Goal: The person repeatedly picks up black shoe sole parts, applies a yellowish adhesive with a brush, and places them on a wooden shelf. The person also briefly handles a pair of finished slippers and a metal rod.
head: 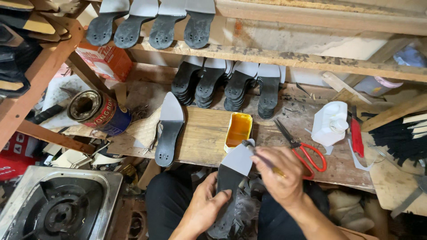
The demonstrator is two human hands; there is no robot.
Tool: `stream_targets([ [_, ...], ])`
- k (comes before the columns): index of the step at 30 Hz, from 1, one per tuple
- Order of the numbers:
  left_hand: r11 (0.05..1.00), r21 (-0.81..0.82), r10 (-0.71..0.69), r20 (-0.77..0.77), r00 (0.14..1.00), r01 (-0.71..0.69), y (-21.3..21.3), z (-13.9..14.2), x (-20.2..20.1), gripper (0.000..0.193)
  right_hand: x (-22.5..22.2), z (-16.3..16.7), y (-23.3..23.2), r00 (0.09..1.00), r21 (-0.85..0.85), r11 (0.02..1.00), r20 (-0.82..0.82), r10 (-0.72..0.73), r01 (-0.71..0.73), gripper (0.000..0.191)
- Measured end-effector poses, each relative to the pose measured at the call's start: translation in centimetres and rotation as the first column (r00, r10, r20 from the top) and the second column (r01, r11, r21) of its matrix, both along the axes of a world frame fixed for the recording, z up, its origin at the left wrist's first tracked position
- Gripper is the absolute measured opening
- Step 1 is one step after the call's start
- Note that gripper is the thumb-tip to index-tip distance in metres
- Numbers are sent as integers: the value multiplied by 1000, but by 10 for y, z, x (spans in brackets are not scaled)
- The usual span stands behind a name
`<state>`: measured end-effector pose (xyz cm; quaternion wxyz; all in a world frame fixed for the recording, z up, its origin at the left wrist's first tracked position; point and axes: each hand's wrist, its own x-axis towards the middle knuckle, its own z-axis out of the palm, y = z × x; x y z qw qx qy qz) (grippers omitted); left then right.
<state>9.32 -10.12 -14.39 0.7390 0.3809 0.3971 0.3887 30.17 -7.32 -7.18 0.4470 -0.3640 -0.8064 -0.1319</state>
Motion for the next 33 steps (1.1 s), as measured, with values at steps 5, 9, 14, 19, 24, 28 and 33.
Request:
stream_targets([
  [5,994,100,36,-21,999,-34,0,3,-4,45,-34,-15,-13,979,-245,963,-193,61,-108,22],
  [9,999,30,13,-25,1000,-12,-3,7,-9,45,-32,-20,-8,959,-296,942,-271,77,-160,16],
  [14,1000,13,8,13,1000,-9,-3,14,-11,47,-14,-10,3,974,-165,986,-224,-36,-2,15],
  [19,1000,29,7,8,1000,-8,-3,12,-13,44,-7,-3,2,983,-120,992,-174,-54,34,23],
  [24,997,22,78,-34,996,-78,3,-4,-15,43,-9,-12,0,971,-451,884,-238,13,-122,17],
  [28,985,9,171,-82,982,-171,9,-16,-24,43,0,-19,26,831,-685,728,-383,-403,38,18],
  [33,983,-25,177,-96,980,-180,11,-20,-28,43,3,-30,61,903,-583,810,-315,-292,59,17],
])
